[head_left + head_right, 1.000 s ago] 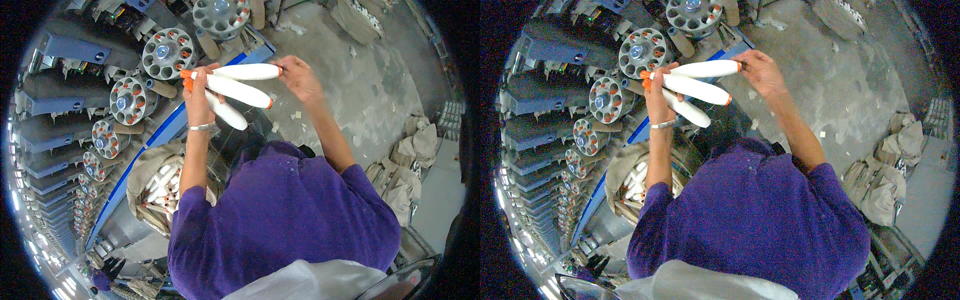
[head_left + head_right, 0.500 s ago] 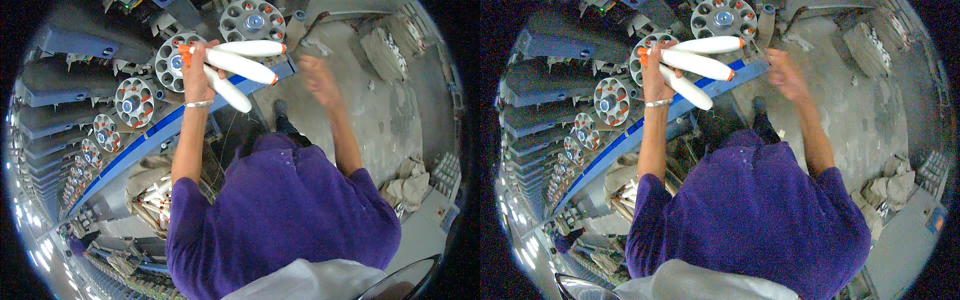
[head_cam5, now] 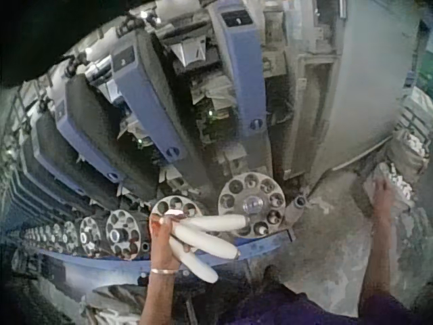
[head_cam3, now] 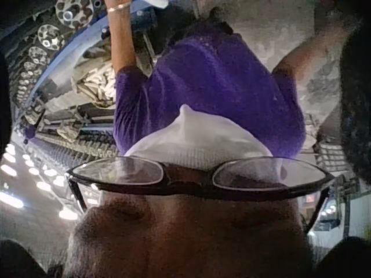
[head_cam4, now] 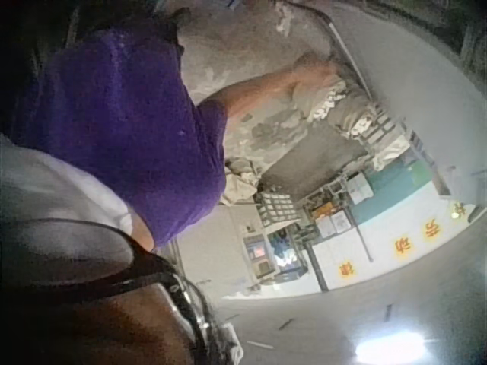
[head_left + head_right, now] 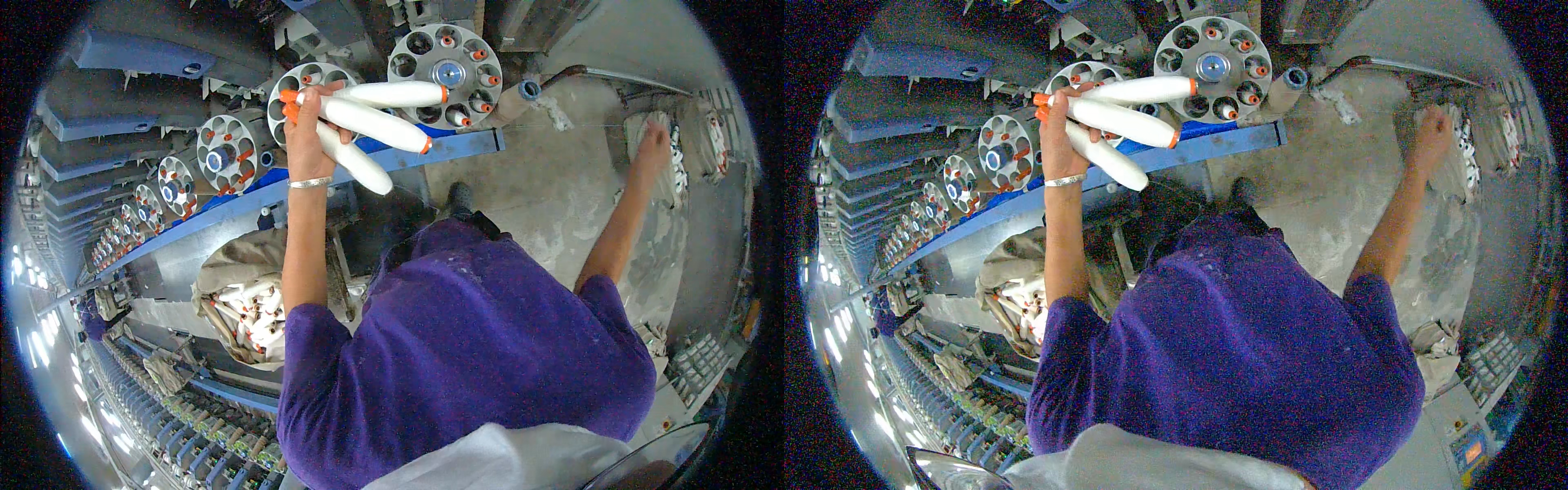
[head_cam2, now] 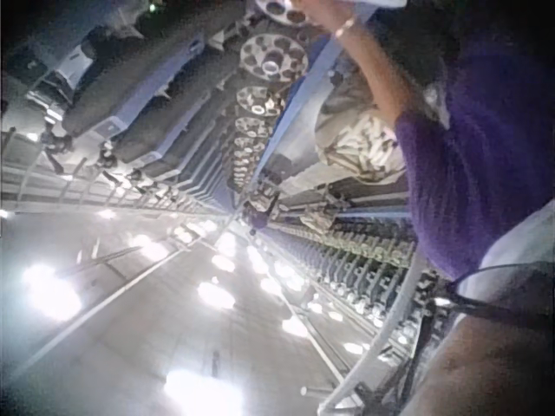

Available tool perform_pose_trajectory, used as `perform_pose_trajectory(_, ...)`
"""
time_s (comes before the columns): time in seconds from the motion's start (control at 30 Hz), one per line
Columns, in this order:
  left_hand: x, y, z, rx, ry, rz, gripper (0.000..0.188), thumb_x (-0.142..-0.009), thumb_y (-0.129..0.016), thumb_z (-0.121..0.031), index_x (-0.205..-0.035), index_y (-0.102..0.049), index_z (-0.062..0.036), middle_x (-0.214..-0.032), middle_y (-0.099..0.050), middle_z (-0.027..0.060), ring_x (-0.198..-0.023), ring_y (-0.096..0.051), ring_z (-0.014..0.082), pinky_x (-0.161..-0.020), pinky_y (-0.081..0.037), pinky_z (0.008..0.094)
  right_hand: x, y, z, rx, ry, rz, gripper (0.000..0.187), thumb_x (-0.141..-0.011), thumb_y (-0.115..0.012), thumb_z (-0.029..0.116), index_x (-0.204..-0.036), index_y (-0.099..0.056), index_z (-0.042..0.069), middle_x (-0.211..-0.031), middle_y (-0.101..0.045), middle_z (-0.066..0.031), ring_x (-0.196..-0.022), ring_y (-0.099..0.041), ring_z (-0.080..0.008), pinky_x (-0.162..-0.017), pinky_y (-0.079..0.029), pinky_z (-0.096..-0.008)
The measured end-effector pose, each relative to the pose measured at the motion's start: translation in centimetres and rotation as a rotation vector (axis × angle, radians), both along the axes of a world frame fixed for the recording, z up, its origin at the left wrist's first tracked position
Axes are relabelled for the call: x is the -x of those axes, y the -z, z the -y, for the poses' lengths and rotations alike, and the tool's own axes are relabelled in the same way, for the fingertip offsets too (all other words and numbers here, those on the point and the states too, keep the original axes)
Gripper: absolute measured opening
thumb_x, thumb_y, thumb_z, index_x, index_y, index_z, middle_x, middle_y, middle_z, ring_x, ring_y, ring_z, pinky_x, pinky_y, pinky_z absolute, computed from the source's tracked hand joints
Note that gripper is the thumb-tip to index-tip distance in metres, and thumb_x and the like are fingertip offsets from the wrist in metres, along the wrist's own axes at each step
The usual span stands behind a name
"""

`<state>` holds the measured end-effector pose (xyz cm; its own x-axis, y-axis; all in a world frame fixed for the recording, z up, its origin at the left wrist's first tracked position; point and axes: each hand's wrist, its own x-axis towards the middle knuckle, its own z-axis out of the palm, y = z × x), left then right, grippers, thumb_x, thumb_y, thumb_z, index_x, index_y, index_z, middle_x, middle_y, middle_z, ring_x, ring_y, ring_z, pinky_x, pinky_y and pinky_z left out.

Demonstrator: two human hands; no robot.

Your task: The person repeatedly picks white spools from a cloth bag and places them into slots on rotating circular holders along a textile machine. The person moves along the machine, refills the bag, and continues loading spools into the holders.

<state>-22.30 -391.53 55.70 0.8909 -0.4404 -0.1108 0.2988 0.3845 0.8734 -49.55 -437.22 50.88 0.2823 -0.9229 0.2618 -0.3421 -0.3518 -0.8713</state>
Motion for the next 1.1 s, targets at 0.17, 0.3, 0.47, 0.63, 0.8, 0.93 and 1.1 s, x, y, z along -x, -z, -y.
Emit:
perform_pose_trajectory(0.17, -1.8, -0.6, 0.9, 0.058, 0.084, -0.079, 0.027, -0.095, -0.058, -0.031, -0.096, -0.059, -0.0039, -0.111, -0.062, 0.0208, -0.053, -0.056, 0.0163, -0.043, -0.047, 0.0277, -11.7, -3.9, -15.4, -0.419, -1.187, -0.055, 0.036, -0.089, -0.063, 0.02, -0.12, -0.059, 0.003, -0.111, -0.063, -0.0069, -0.096, -0.059, -0.017, -0.086, -0.049, -0.0328)
perform_pose_trajectory(0.3, -4.5, -2.1, -2.0, 0.137, 0.129, -0.079, 0.027, -0.094, -0.059, -0.031, -0.1, -0.06, -0.0046, -0.111, -0.061, 0.0201, -0.055, -0.057, 0.0152, -0.045, -0.047, 0.0269, -13.9, -3.4, -21.6, -0.963, -1.622, -0.403, 0.024, -0.086, -0.064, 0.021, -0.102, -0.065, 0.003, -0.095, -0.062, -0.0024, -0.089, -0.056, -0.0123, -0.079, -0.045, -0.0283)
perform_pose_trajectory(0.47, -4.4, 3.6, 1.1, -0.389, -0.051, 0.367, 0.023, -0.09, -0.065, -0.025, -0.103, -0.06, -0.0062, -0.089, -0.063, 0.007, -0.066, -0.059, 0.0161, -0.056, -0.048, 0.0285, -14.6, -0.6, -20.3, -0.62, -0.774, -0.013, 0.022, -0.094, -0.057, 0.026, -0.088, -0.064, 0.007, -0.083, -0.059, 0.0032, -0.072, -0.049, -0.0066, -0.065, -0.04, -0.0227)
perform_pose_trajectory(0.63, -3.3, 13.5, 9.4, -0.594, -0.183, 0.856, 0.016, -0.075, -0.062, -0.013, -0.088, -0.063, -0.0049, -0.099, -0.059, 0.0131, -0.093, -0.058, 0.0326, -0.084, -0.047, 0.0422, -17.6, 2.9, -24.5, -0.427, -0.574, 0.006, 0.034, -0.094, -0.054, 0.028, -0.115, -0.065, 0.004, -0.113, -0.065, -0.0061, -0.105, -0.058, -0.0143, -0.092, -0.044, -0.0291)
perform_pose_trajectory(0.8, -2.8, 12.0, 10.8, -0.809, 0.06, 0.834, 0.028, -0.068, -0.071, -0.016, -0.096, -0.068, -0.0145, -0.114, -0.057, 0.0222, -0.098, -0.061, 0.0367, -0.077, -0.052, 0.0458, -19.5, 4.3, -23.1, -0.805, -0.749, 0.482, 0.034, -0.096, -0.053, 0.026, -0.114, -0.057, -0.003, -0.112, -0.062, -0.0101, -0.099, -0.059, -0.0166, -0.096, -0.046, -0.0373)
perform_pose_trajectory(0.93, -5.3, 6.5, 9.9, -0.414, -0.334, 0.514, 0.031, -0.071, -0.068, -0.007, -0.1, -0.056, -0.0127, -0.101, -0.049, 0.0171, -0.102, -0.054, 0.0356, -0.08, -0.049, 0.0431, -21.4, 3.0, -20.5, -0.668, -0.587, 0.276, 0.037, -0.093, -0.057, 0.028, -0.119, -0.056, 0.001, -0.111, -0.061, -0.0089, -0.086, -0.057, -0.0148, -0.079, -0.049, -0.0303)
perform_pose_trajectory(1.1, -12.0, 0.9, 7.8, -0.03, -0.553, -0.043, 0.011, -0.083, -0.061, -0.012, -0.092, -0.055, -0.0108, -0.074, -0.053, 0.0084, -0.054, -0.056, 0.0244, -0.042, -0.044, 0.0385, -21.9, 0.1, -25.6, -0.472, -1.167, -0.206, 0.039, -0.094, -0.056, 0.021, -0.128, -0.052, 0.003, -0.098, -0.057, -0.0046, -0.086, -0.053, -0.0161, -0.077, -0.045, -0.03)
